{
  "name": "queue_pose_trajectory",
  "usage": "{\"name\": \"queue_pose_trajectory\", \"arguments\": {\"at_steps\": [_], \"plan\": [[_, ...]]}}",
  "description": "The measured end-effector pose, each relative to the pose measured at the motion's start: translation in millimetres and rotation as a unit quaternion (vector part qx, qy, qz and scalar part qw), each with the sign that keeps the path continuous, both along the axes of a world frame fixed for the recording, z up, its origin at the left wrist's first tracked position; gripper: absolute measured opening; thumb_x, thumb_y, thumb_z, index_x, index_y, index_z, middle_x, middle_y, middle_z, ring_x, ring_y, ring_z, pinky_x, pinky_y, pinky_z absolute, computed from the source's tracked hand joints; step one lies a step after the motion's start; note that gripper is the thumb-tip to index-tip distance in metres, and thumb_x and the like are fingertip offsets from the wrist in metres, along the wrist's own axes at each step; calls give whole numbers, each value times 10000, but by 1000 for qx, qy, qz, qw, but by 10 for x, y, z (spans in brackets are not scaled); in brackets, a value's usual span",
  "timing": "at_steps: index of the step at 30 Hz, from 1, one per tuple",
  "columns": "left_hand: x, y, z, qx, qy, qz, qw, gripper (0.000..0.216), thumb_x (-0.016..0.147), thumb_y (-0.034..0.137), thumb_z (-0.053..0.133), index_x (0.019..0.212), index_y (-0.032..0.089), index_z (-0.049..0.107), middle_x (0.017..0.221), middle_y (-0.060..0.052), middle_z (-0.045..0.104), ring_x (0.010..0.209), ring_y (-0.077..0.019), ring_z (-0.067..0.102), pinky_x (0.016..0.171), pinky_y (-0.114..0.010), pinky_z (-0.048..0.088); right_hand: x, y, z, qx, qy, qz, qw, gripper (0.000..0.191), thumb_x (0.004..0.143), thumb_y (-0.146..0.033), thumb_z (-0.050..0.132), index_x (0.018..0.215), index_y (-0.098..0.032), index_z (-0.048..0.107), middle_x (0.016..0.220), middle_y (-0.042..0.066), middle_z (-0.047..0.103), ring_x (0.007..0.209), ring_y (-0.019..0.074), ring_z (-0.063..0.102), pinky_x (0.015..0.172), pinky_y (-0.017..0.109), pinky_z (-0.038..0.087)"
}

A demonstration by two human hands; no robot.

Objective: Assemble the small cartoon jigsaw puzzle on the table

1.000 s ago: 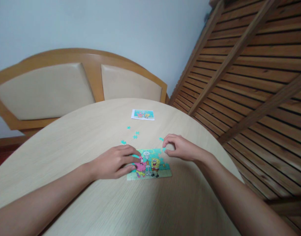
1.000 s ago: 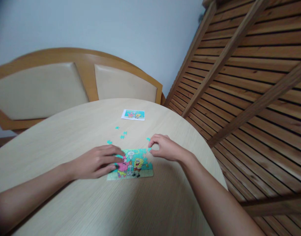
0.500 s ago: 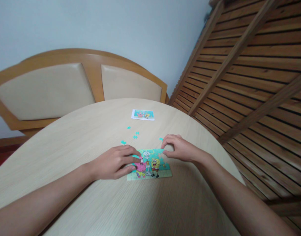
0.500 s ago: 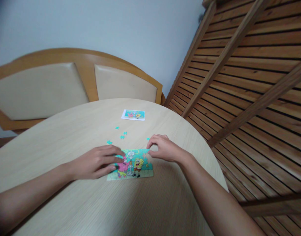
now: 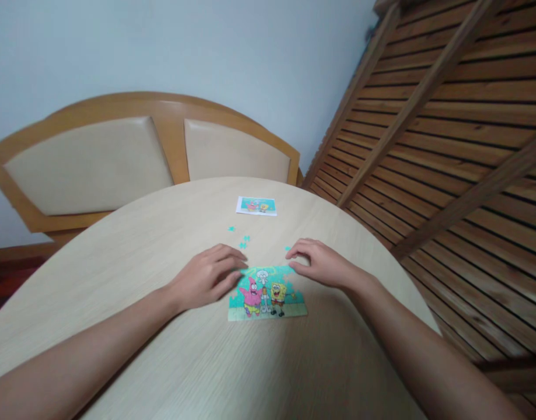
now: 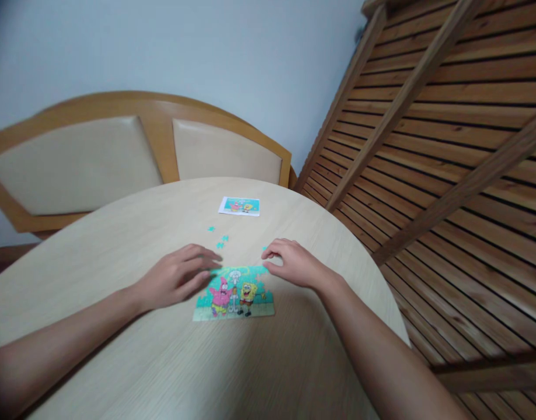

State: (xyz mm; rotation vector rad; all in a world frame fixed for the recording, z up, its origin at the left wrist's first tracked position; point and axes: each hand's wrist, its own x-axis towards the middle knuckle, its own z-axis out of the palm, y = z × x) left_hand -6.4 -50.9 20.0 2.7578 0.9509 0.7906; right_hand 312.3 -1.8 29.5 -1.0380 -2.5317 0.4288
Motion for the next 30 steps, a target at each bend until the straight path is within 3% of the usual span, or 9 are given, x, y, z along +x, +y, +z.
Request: {"name": "queue_pose_trajectory", "arguments": {"at_steps": [4, 9, 13, 16, 30], "plan": [[-40, 130, -52, 4, 1, 185, 983, 303, 1020, 359, 444, 1181, 210, 653, 1227, -85, 664, 1135, -251, 617, 981, -446, 528, 9, 49, -60, 22, 17, -6, 1000, 161, 905, -222, 619, 1042, -196, 700, 1031, 83, 704, 980, 228, 646, 906, 396, 505], [-101, 443, -69, -11, 129, 276, 952, 375, 1007, 356, 450, 1307, 185, 594, 1327, -112, 630, 1157, -297, 604, 951, -439, 528, 20, 95, -139, 44, 32, 0, 999, 221, 929, -238, 597, 1125, -195, 688, 1102, 110, 683, 1059, 248, 629, 969, 442, 499], [-73, 703, -26, -19, 167, 273, 947, 347, 1007, 323, 442, 1277, 210, 630, 1257, -110, 669, 1104, -293, 592, 878, -398, 528, 25, 104, -156, 44, 23, -5, 999, 244, 941, -256, 591, 1152, -190, 693, 1129, 120, 682, 1080, 257, 623, 985, 458, 496], [-28, 821, -1, -25, 169, 264, 949, 310, 1000, 324, 454, 1133, 200, 705, 1197, -125, 677, 1058, -283, 595, 833, -366, 518, 33, 105, -155, 43, 17, -6, 999, 256, 945, -259, 590, 1167, -190, 695, 1143, 119, 682, 1093, 257, 621, 995, 458, 494], [-148, 953, -45, -113, 93, 221, 964, 234, 865, 216, 523, 943, 151, 733, 972, -112, 725, 849, -208, 661, 795, -298, 487, 37, 101, -154, 42, 12, -9, 999, 267, 949, -266, 584, 1181, -192, 694, 1160, 122, 683, 1103, 259, 623, 998, 462, 488]]}}
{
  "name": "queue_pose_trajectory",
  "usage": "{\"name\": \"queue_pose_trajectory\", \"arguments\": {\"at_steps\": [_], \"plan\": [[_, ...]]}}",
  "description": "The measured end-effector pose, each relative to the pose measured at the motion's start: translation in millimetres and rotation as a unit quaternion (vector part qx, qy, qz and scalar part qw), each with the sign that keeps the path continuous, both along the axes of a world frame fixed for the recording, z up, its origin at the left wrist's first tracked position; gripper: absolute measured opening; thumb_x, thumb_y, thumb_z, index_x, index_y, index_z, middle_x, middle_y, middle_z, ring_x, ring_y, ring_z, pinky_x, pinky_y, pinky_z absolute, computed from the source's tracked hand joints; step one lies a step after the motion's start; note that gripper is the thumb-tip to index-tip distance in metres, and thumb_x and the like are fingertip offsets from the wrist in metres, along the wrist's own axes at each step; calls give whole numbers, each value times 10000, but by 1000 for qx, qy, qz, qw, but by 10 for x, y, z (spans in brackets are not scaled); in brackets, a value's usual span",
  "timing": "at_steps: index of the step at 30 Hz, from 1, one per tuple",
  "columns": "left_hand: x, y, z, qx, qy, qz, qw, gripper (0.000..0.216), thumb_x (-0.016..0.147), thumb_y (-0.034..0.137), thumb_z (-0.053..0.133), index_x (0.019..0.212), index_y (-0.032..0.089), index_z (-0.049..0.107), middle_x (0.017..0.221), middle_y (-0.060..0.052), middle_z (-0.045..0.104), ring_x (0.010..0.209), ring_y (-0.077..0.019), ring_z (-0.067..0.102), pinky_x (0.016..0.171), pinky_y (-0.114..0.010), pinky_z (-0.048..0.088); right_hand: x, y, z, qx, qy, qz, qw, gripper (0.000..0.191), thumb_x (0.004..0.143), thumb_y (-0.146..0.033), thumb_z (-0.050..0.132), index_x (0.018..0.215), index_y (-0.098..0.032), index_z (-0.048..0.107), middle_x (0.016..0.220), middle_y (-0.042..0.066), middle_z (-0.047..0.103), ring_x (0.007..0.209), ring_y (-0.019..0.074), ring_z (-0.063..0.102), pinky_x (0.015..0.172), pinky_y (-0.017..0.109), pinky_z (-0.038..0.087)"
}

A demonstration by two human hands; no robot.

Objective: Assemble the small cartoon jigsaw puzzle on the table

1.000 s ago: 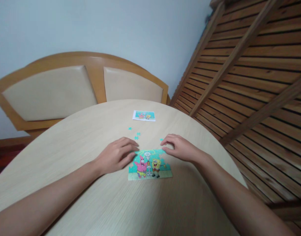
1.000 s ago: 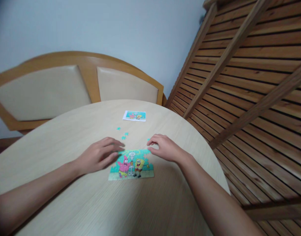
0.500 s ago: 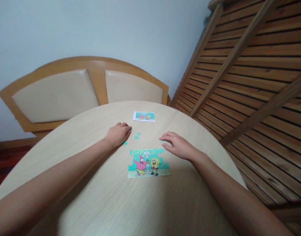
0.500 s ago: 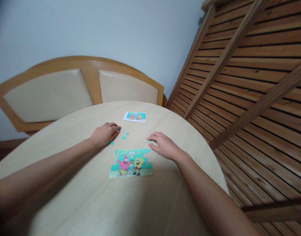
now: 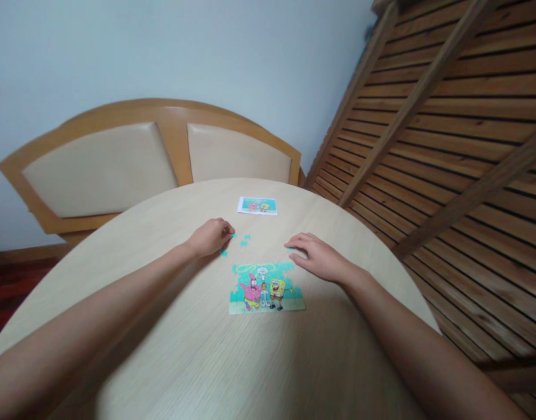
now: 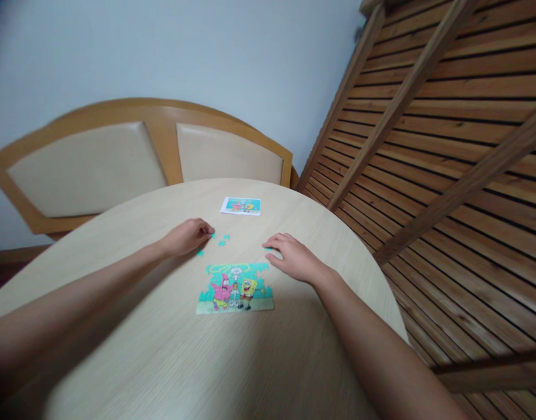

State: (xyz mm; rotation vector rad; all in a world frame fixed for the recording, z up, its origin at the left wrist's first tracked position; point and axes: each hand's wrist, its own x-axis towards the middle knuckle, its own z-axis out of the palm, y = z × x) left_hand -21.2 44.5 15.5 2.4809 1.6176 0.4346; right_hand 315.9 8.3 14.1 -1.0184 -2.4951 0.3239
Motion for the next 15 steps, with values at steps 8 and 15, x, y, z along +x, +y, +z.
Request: {"name": "queue_pose_trajectory", "arguments": {"at_steps": [8, 15], "plan": [[-95, -116, 87, -34, -15, -43, 998, 207, 838, 250, 537, 888, 153, 714, 886, -90, 719, 748, -184, 634, 702, -280, 462, -1, -10, 6, 3, 1, 1, 1000, 260, 953, -268, 578, 1174, -194, 693, 1152, 119, 683, 1096, 255, 624, 996, 462, 496], [-84, -197, 89, -33, -41, -35, 998, 217, 851, 259, 547, 988, 162, 683, 892, -68, 725, 749, -173, 635, 685, -273, 466, 14, -4, 1, 2, -1, 4, 1000, 263, 958, -271, 573, 1183, -203, 691, 1153, 119, 683, 1093, 260, 620, 990, 475, 495]]}}
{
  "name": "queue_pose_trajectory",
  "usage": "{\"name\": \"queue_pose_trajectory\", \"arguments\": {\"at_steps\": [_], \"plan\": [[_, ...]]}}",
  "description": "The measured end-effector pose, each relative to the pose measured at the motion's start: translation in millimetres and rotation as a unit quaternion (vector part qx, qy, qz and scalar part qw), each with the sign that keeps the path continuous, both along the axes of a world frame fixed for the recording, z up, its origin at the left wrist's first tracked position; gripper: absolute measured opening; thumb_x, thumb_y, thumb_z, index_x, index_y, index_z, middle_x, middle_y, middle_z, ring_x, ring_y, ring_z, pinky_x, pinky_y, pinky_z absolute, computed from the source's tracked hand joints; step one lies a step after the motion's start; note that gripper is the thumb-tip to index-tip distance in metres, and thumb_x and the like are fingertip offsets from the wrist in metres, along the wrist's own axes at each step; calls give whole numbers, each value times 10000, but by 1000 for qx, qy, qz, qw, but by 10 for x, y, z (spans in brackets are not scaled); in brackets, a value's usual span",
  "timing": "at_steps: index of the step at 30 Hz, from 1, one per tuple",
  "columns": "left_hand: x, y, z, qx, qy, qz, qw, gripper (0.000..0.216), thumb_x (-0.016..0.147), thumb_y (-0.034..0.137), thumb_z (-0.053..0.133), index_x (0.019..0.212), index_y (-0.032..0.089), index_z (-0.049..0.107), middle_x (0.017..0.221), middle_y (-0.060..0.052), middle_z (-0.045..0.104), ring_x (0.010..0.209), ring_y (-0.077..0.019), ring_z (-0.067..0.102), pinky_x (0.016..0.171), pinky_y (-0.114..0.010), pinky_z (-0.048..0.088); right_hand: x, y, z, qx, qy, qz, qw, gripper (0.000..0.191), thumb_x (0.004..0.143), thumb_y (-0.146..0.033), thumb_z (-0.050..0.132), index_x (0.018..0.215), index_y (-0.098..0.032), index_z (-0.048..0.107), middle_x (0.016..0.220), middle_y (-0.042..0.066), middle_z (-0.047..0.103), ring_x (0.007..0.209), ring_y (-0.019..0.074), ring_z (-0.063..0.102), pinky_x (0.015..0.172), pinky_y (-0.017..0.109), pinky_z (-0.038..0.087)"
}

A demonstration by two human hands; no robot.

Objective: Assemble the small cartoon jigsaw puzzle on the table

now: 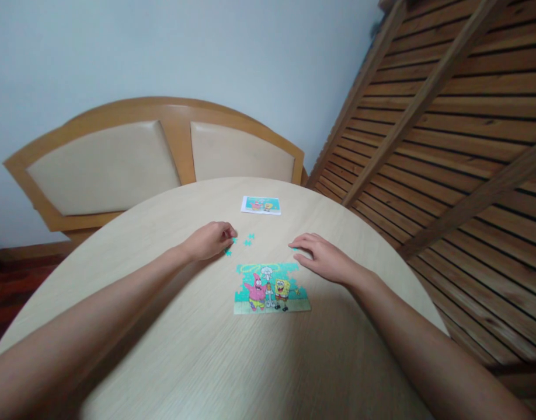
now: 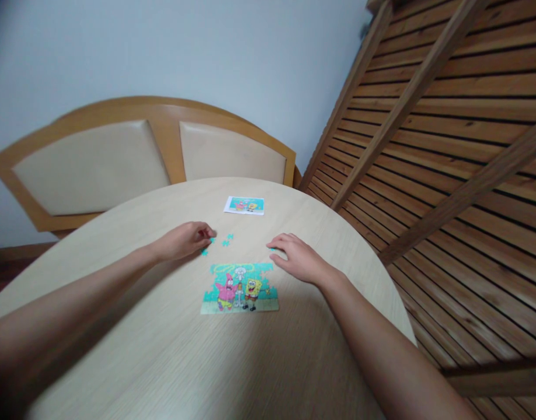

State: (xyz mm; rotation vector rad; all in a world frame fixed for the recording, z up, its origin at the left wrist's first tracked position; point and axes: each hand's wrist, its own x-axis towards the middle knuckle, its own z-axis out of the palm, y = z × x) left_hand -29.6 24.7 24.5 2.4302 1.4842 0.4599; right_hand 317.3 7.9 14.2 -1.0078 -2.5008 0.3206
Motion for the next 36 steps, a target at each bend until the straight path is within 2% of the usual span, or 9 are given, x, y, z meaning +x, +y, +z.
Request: {"name": "queue_pose_trajectory", "arguments": {"at_steps": [5, 12, 18, 21, 25, 30, 33, 36], "plan": [[27, 38, -36, 1, -6, 12, 1000, 181, 828, 290, 587, 915, 165, 686, 904, -87, 707, 761, -188, 623, 711, -302, 465, -2, 2, -4, 0, -5, -4, 1000, 265, 960, -269, 567, 1186, -205, 690, 1155, 115, 681, 1096, 256, 623, 988, 468, 497], [46, 60, -30, -59, -56, -11, 997, 153, 815, 252, 582, 926, 158, 631, 820, -53, 694, 709, -170, 619, 678, -284, 469, 7, 6, -19, -3, 5, -4, 1000, 267, 952, -274, 581, 1186, -210, 692, 1164, 113, 682, 1105, 257, 620, 1005, 483, 490], [87, -128, -31, -86, -120, -20, 989, 177, 914, 301, 520, 984, 152, 583, 868, -59, 690, 718, -155, 618, 657, -270, 494, 8, -9, -10, 0, 10, -7, 1000, 263, 947, -272, 586, 1180, -223, 697, 1166, 109, 686, 1103, 262, 623, 997, 488, 498], [104, -275, 5, -112, -181, -64, 975, 227, 960, 349, 517, 974, 153, 630, 958, -80, 717, 828, -175, 650, 744, -297, 519, -21, -43, 19, 2, 4, -14, 1000, 258, 946, -271, 584, 1174, -230, 698, 1155, 105, 687, 1095, 267, 626, 989, 486, 504], [116, -456, 35, -84, -203, -119, 968, 219, 988, 346, 541, 961, 173, 673, 991, -69, 725, 889, -184, 653, 802, -315, 517, -51, -88, 44, 1, 4, -26, 1000, 261, 954, -282, 578, 1184, -222, 684, 1185, 107, 670, 1123, 266, 618, 1007, 478, 498], [111, -588, -38, -23, -181, -198, 963, 236, 1034, 294, 494, 1080, 213, 712, 1020, -61, 739, 970, -190, 650, 934, -378, 485, -52, -101, 16, -3, 8, -21, 1000, 270, 959, -285, 575, 1207, -223, 664, 1220, 105, 655, 1142, 256, 610, 1015, 467, 495], [116, -653, -85, -19, -185, -187, 965, 220, 1024, 322, 526, 1104, 212, 699, 999, -60, 731, 952, -189, 641, 893, -362, 500, -61, -97, -8, -2, 10, -13, 1000, 271, 952, -282, 585, 1204, -228, 669, 1219, 103, 657, 1139, 258, 612, 1011, 466, 497], [140, -701, -97, -25, -198, -160, 967, 203, 997, 362, 581, 981, 196, 696, 941, -56, 719, 916, -188, 630, 854, -341, 507, -73, -87, -20, 1, 12, -12, 1000, 273, 948, -286, 591, 1202, -235, 675, 1214, 100, 661, 1140, 260, 613, 1011, 464, 498]]}}
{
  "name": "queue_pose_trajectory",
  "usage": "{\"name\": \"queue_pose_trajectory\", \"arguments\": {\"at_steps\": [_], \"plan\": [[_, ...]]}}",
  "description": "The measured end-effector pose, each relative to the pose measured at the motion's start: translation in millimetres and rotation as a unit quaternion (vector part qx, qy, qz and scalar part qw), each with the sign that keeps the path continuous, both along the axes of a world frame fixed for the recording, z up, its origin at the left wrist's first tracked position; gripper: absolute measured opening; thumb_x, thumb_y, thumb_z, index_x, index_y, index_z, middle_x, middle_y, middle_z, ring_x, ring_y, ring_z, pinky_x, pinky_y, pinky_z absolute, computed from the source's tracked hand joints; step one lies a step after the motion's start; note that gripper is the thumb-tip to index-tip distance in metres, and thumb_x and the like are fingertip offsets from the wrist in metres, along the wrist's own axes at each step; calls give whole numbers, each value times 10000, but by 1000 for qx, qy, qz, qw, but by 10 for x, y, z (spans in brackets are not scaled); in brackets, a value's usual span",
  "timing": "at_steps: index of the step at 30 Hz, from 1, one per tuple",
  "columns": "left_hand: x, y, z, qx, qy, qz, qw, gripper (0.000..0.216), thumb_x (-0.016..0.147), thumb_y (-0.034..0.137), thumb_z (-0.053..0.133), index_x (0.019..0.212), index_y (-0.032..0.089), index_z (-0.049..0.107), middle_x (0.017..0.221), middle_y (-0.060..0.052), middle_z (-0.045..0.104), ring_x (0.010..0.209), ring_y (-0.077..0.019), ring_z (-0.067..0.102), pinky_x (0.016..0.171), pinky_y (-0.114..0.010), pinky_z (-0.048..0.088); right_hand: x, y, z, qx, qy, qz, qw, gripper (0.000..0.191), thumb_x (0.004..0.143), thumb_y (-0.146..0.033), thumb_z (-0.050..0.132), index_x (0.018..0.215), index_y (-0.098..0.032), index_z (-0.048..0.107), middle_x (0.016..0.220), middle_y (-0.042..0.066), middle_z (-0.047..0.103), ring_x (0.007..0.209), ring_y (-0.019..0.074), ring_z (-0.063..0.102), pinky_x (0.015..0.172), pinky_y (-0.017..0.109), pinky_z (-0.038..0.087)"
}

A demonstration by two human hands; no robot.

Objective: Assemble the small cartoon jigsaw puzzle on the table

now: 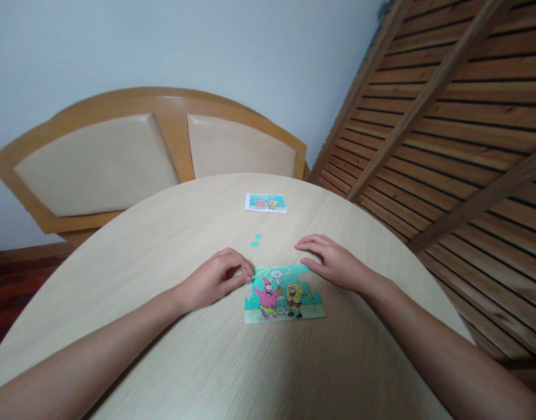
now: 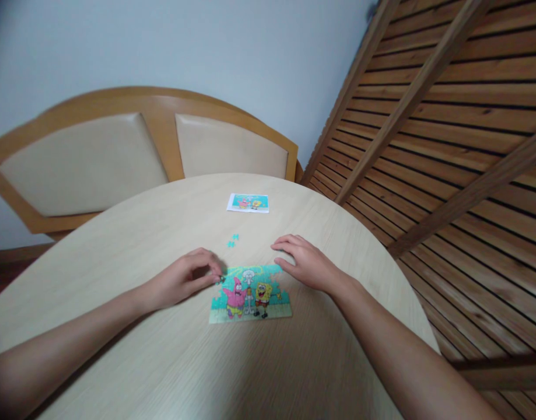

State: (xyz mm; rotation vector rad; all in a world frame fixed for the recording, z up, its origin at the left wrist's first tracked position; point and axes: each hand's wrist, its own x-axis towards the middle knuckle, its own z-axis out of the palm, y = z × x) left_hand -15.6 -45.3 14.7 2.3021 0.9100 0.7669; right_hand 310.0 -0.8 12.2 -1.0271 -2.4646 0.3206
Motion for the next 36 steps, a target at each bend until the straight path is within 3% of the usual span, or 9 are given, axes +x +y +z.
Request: {"name": "queue_pose_trajectory", "arguments": {"at_steps": [13, 20, 25, 32, 36], "plan": [[41, -51, 18, 63, 75, 12, 995, 163, 1006, 316, 578, 970, 219, 704, 954, -29, 718, 930, -189, 622, 882, -346, 450, -113, -106, 91, 30, -28, 14, 999, 295, 965, -345, 588, 1216, -215, 673, 1264, 110, 648, 1168, 265, 579, 1024, 481, 460], [-50, -59, 29, 88, 111, 4, 990, 179, 975, 373, 627, 1059, 228, 690, 1028, -40, 698, 990, -211, 617, 881, -354, 443, -350, -352, 180, -39, -71, 106, 991, 565, 909, -578, 626, 1355, -231, 607, 1395, 135, 585, 1279, 314, 497, 1078, 522, 366], [-87, -45, 51, 100, 123, -15, 987, 190, 991, 376, 602, 1058, 229, 702, 1028, -43, 685, 969, -203, 617, 859, -340, 451, -370, -356, 146, -58, -82, 126, 987, 601, 887, -580, 650, 1387, -254, 583, 1441, 139, 548, 1306, 328, 476, 1107, 557, 314], [-75, -75, 83, 181, 178, -24, 967, 266, 1030, 385, 515, 1022, 212, 716, 1004, -56, 686, 910, -210, 633, 804, -357, 474, -362, -339, 128, -58, -82, 125, 987, 604, 882, -585, 651, 1380, -251, 586, 1442, 138, 543, 1307, 323, 475, 1110, 557, 311], [-59, -91, 84, 168, 169, -17, 971, 248, 1028, 372, 517, 1023, 208, 704, 1073, -59, 691, 958, -204, 638, 829, -344, 514, -362, -341, 122, -57, -78, 126, 987, 598, 878, -578, 656, 1372, -246, 591, 1437, 140, 547, 1302, 321, 481, 1113, 554, 315]]}}
